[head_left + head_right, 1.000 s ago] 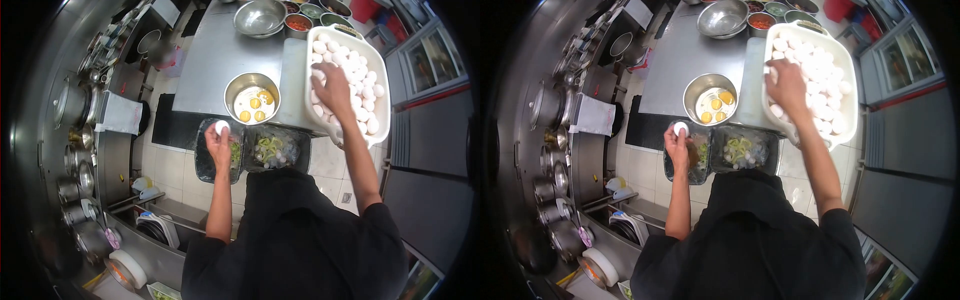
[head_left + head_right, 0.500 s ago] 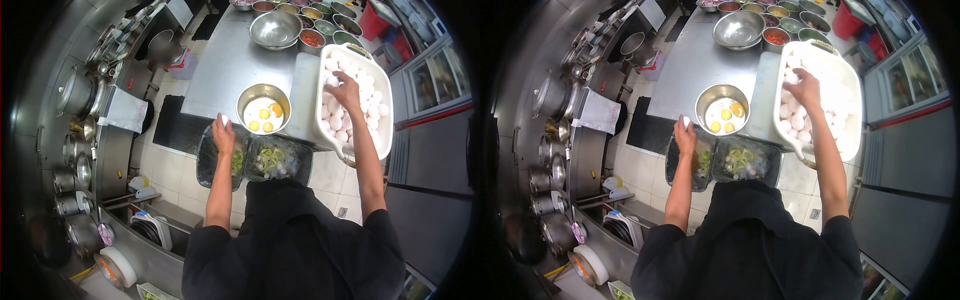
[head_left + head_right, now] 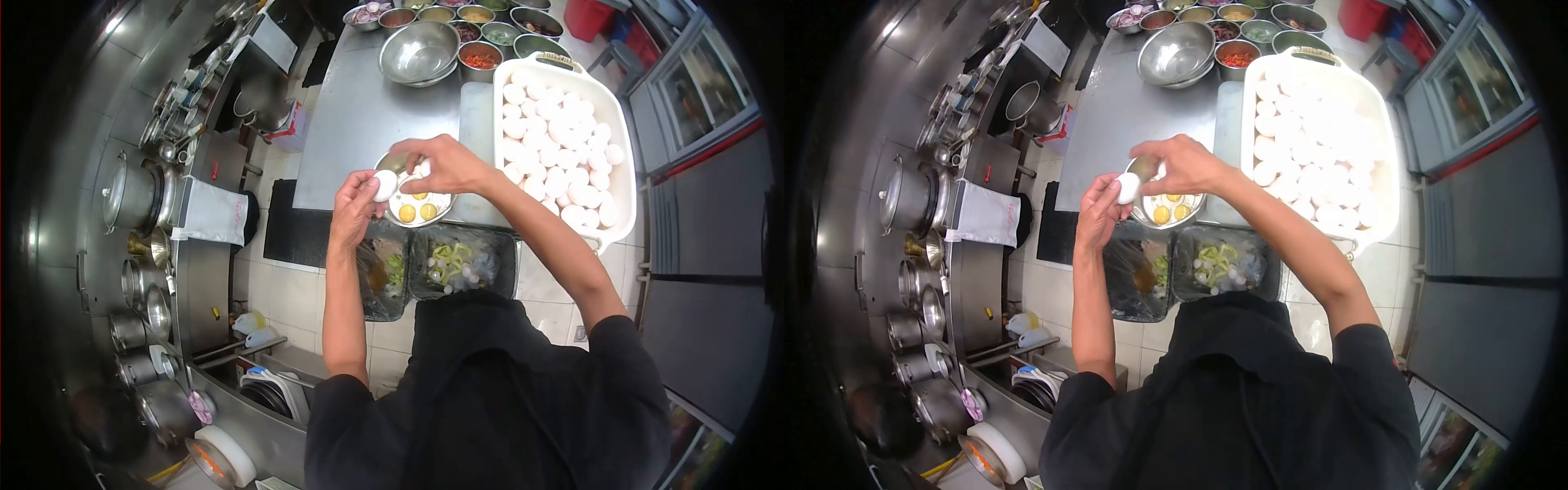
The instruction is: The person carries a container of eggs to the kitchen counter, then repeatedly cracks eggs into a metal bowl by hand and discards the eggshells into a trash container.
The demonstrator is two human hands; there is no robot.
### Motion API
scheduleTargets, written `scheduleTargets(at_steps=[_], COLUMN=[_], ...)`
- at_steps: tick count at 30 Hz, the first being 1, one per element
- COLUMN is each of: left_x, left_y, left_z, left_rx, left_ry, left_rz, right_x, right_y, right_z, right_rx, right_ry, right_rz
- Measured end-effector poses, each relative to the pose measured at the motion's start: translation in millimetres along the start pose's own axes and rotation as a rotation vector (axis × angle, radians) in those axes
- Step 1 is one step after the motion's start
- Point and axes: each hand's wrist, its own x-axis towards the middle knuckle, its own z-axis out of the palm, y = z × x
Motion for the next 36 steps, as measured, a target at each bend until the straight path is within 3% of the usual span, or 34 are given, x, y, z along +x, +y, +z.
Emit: scheduleTargets(at_steps=[4, 7, 25, 36], left_x=[14.9, 17.4, 27.4, 22.5], left_y=[-0.7, -0.5, -26.4, -32.1], left_z=[4.4, 4.5, 16.8, 4.4], left_rx=[0.057, 0.181, 0.439, 0.472], left_ry=[-0.056, -0.115, 0.032, 0.001], left_rz=[-0.058, 0.017, 0.063, 0.098], right_x=[9.3, 7.5, -9.3, -15.6], right_y=[2.6, -1.1, 21.7, 22.8], right_z=[3.9, -1.7, 20.2, 11.9], right_rx=[-0.128, -0.143, -0.283, -0.319], right_ry=[-0.160, -0.182, -0.045, -0.072], right_rz=[-0.038, 0.053, 0.007, -0.048])
